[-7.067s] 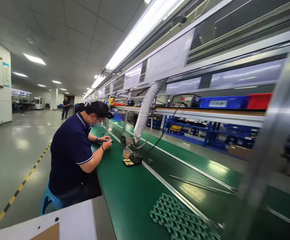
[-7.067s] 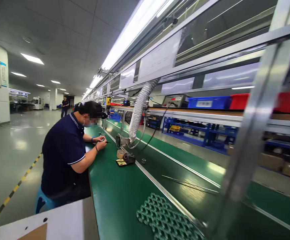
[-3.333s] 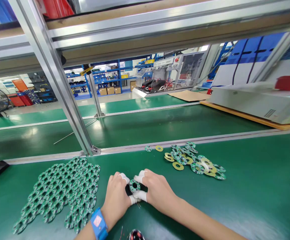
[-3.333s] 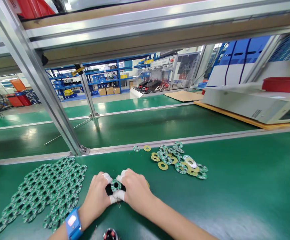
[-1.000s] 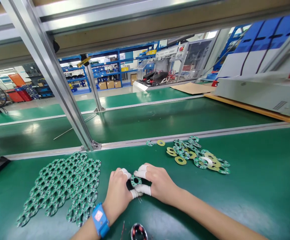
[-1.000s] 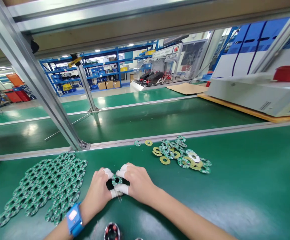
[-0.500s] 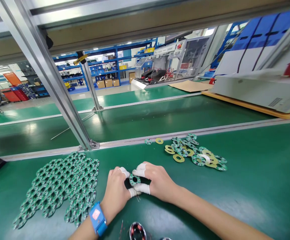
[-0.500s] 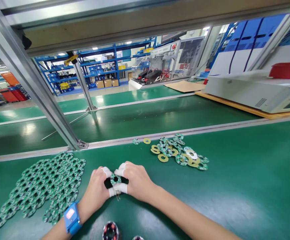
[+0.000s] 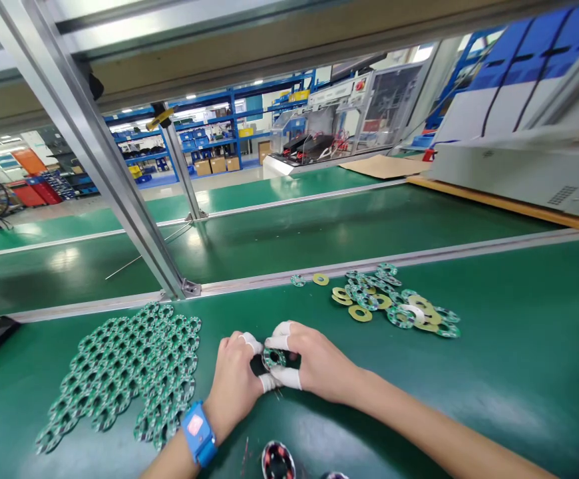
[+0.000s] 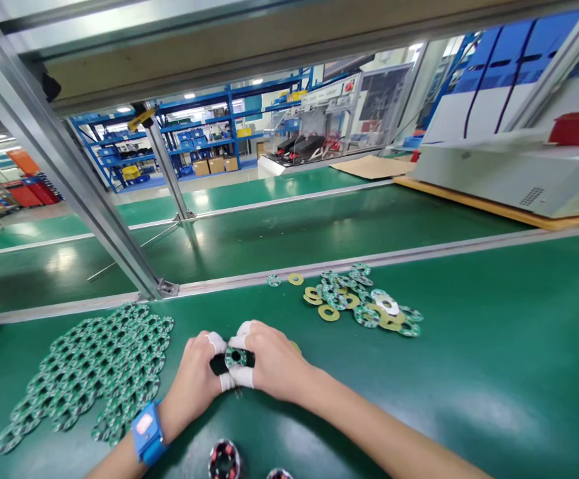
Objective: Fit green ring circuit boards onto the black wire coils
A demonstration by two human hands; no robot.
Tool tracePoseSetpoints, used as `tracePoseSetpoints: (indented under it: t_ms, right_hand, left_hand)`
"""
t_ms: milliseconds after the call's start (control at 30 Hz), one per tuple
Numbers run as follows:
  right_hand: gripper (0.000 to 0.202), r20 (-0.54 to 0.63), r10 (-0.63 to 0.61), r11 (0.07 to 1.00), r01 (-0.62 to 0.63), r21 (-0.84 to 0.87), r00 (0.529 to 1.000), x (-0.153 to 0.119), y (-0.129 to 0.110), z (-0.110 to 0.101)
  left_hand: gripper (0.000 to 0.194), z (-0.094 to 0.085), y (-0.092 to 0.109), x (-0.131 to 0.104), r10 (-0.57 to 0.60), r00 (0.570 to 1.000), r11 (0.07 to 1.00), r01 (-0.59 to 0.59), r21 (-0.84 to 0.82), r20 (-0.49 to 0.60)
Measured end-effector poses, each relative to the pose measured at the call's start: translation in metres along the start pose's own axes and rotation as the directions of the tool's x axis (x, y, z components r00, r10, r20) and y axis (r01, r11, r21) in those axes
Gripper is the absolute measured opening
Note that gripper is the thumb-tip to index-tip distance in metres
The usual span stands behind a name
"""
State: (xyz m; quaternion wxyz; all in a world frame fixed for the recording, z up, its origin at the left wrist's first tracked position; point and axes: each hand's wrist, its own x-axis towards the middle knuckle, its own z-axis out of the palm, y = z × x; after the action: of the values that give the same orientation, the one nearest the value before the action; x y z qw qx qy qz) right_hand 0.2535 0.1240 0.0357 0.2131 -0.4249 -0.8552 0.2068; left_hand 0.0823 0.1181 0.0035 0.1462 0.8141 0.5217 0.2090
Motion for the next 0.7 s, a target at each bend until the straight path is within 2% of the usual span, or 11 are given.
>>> tracePoseSetpoints:
  t_ms: [200,367,533,633,700]
  right_hand:
    - [0.008,0.009,0.099,0.994,-0.099,0.048,0.995,0.0,0.001,0.001]
    - [0.013,0.034,0.165,0.986,-0.166,0.007,0.986,0.002,-0.003,-0.001]
    - [0.014,0.009,0.149,0.988,-0.149,-0.04,0.989,0.003,-0.009,0.003]
    - [0.015,0.015,0.155,0.988,-0.155,0.021,0.988,0.002,-0.006,0.003]
    - [0.023,0.035,0.129,0.987,-0.131,0.088,0.991,0.001,-0.002,0.001]
  left_hand:
    - [0.02,0.0,0.001,-0.001,0.02,1.0,1.0,-0.02,-0.009,0.0]
    - [0.019,-0.001,0.002,-0.001,0.019,1.0,1.0,-0.019,-0.017,0.009]
    - [0.018,0.0,0.004,-0.001,0.016,1.0,1.0,-0.016,-0.02,-0.003]
    - [0.021,0.001,0.004,-0.001,0.008,1.0,1.0,-0.008,0.0,-0.018]
    - [0.025,0.002,0.004,-0.001,-0.005,1.0,1.0,0.005,0.017,-0.015]
